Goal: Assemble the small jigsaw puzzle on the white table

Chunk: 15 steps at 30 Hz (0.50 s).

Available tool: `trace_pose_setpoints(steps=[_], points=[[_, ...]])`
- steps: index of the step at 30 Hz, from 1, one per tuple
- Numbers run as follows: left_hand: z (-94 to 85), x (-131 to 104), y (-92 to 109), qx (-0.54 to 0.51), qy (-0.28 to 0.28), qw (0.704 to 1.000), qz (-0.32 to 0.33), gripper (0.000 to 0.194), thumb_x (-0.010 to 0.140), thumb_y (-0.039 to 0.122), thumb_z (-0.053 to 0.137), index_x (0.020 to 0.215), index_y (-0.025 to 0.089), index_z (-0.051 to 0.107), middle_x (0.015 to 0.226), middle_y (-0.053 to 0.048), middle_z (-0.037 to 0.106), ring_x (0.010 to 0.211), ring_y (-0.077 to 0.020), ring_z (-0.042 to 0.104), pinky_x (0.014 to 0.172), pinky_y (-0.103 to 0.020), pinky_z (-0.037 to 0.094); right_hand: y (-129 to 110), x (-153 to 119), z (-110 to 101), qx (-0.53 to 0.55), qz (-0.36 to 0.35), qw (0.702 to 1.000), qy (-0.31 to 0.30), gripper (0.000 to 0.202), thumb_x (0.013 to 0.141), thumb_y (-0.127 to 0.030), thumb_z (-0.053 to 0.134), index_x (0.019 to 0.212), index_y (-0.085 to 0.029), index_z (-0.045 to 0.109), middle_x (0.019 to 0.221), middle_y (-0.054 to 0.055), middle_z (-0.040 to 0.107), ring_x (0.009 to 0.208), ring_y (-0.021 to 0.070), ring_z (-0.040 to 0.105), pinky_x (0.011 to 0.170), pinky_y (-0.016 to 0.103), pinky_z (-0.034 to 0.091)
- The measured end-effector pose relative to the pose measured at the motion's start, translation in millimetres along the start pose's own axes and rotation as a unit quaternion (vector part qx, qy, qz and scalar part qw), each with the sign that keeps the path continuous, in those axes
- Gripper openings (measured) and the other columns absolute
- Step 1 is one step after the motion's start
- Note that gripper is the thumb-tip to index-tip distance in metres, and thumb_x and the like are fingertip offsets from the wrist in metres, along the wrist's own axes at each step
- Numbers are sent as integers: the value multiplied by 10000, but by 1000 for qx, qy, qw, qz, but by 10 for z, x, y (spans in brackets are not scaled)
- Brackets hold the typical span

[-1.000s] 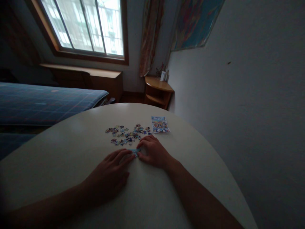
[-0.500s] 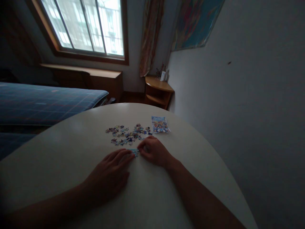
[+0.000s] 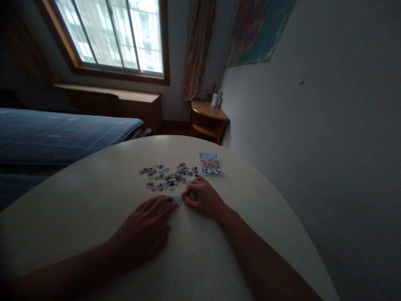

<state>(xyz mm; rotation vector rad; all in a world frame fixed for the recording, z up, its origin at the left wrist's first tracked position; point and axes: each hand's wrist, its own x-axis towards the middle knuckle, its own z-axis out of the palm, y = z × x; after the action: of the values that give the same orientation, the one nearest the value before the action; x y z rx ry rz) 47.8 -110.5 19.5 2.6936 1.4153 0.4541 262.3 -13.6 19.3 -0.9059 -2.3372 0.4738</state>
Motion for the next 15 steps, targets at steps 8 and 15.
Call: trace_pose_setpoints(steps=[8, 15], points=[[19, -9, -16, -3, -3, 1000, 2, 534, 842, 188, 531, 1374, 150, 501, 1384, -123, 532, 1294, -291, 458, 1113, -478, 413, 6, -2, 13, -24, 3, 1000, 1, 53, 770, -143, 706, 766, -195, 692, 793, 36, 669, 885, 206, 586, 882, 363, 459], [1, -5, -7, -10, -8, 1000, -5, 523, 845, 190, 536, 1367, 168, 503, 1383, -114, 538, 1298, -287, 461, 1115, -477, 410, 19, 9, 7, -19, 35, 997, 69, 106, 844, -152, 616, 861, -212, 701, 797, 33, 677, 854, 205, 606, 832, 355, 480]])
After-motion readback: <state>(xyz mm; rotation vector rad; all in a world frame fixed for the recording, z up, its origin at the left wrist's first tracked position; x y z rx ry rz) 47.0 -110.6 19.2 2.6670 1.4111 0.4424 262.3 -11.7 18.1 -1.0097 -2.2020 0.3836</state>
